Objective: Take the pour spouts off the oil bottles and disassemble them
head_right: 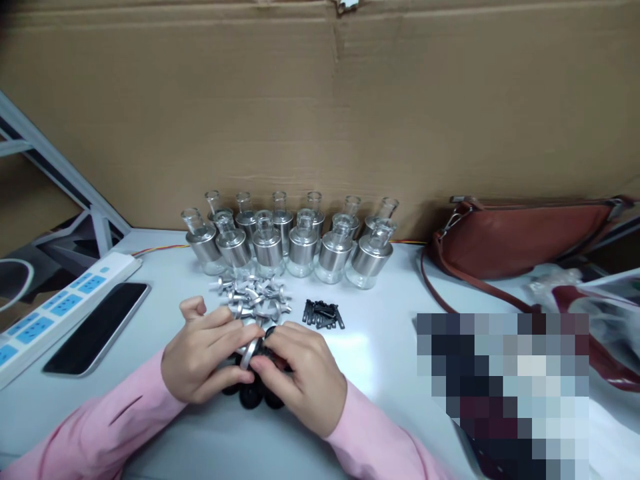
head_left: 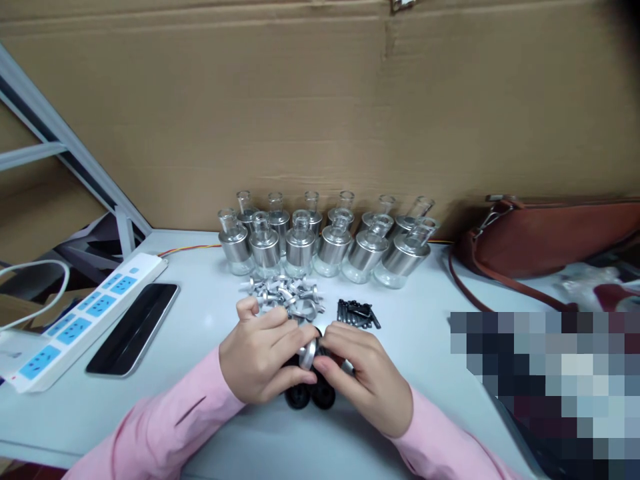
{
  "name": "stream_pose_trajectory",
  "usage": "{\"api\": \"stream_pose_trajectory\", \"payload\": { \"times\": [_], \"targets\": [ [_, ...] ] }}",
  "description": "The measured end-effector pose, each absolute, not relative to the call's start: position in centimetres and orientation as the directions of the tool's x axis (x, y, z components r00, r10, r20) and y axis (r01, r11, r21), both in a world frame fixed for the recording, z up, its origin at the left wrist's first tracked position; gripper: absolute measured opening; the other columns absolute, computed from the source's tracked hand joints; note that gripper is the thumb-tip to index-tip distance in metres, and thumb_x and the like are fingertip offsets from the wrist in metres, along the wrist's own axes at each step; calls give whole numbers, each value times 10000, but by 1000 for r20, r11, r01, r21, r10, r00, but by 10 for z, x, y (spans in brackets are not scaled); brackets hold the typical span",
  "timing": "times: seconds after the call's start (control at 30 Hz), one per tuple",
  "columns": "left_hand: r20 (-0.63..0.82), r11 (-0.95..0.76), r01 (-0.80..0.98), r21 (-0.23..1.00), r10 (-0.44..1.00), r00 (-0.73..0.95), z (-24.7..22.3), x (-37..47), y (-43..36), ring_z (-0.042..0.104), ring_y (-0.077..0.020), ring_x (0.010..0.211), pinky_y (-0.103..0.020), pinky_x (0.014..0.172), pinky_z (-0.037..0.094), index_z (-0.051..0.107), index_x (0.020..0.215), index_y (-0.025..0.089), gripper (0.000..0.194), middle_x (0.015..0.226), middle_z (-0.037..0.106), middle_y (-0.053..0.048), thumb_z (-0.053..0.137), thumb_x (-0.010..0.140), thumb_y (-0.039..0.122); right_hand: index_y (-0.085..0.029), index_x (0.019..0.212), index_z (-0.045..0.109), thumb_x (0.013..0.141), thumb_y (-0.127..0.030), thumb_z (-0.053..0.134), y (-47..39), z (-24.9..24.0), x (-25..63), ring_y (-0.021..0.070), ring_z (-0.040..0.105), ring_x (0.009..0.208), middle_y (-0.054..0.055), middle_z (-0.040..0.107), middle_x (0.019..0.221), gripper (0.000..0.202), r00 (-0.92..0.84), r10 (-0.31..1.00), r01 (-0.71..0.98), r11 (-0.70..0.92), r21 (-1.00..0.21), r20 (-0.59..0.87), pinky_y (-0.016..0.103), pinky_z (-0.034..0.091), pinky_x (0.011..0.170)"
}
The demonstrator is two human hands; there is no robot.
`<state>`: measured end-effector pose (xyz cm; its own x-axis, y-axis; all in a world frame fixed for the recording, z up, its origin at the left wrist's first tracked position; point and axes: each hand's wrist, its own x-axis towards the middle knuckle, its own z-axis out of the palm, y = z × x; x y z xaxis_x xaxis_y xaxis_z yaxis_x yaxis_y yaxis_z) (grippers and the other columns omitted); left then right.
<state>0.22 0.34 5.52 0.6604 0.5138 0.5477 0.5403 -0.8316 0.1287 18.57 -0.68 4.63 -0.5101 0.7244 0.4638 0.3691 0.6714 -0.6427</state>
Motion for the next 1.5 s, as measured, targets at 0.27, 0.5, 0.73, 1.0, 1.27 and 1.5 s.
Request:
{"api": "stream_pose_trajectory", "payload": {
  "times": [0.27, 0.5, 0.73, 1.0, 1.27, 1.5],
  "targets": [
    [483, -822, 510, 255, 565, 669, 58, 2, 2, 481, -163, 647, -326, 659, 178, 524, 985, 146, 384, 736, 649, -27, 321, 912, 464, -136, 735, 559, 893, -293, 410, -5, 46, 189, 148, 384, 597, 35, 530, 617, 268, -573, 534, 499, 829, -253, 621, 278, 313, 551],
    [457, -749, 584, 313, 657, 599, 58, -12, 12, 464, -152, 604, -334, 687, 201, 581, 906, 157, 465, 632, 563, -10, 267, 906, 500, -149, 849, 547, 897, -233, 401, 1, 49, 205, 160, 467, 632, 45, 573, 665, 175, -566, 492, 529, 832, -167, 661, 309, 377, 602],
    [334, -565, 739, 368, 822, 461, 38, -21, 32, 474, -221, 912, -349, 765, 268, 450, 1161, 205, 336, 988, 582, -60, 387, 900, 406, -211, 1065, 492, 824, -67, 483, 11, 45, 223, 192, 580, 826, 81, 617, 922, 281, -317, 623, 593, 719, -363, 715, 330, 466, 708],
    [434, -477, 804, 354, 846, 310, 9, -21, 47, 484, -202, 901, -327, 765, 335, 517, 1119, 156, 256, 983, 620, -57, 446, 893, 253, -190, 896, 502, 809, -183, 567, 7, 35, 214, 122, 515, 589, -2, 540, 662, 109, -256, 690, 624, 653, -430, 677, 257, 454, 577],
    [430, -482, 807, 342, 844, 322, 9, -20, 40, 468, -215, 974, -349, 791, 324, 523, 1116, 178, 262, 1047, 595, -66, 443, 886, 274, -195, 1015, 542, 830, -125, 518, 5, 31, 207, 165, 571, 784, 58, 609, 850, 199, -381, 678, 506, 722, -471, 629, 308, 478, 679],
    [394, -491, 794, 358, 851, 348, 7, -19, 41, 472, -205, 985, -337, 805, 331, 489, 1130, 169, 269, 1079, 575, -70, 440, 885, 268, -184, 1023, 542, 844, -128, 504, -1, 27, 198, 163, 552, 792, 50, 626, 864, 191, -547, 660, 462, 751, -472, 515, 325, 431, 696]
  ]
}}
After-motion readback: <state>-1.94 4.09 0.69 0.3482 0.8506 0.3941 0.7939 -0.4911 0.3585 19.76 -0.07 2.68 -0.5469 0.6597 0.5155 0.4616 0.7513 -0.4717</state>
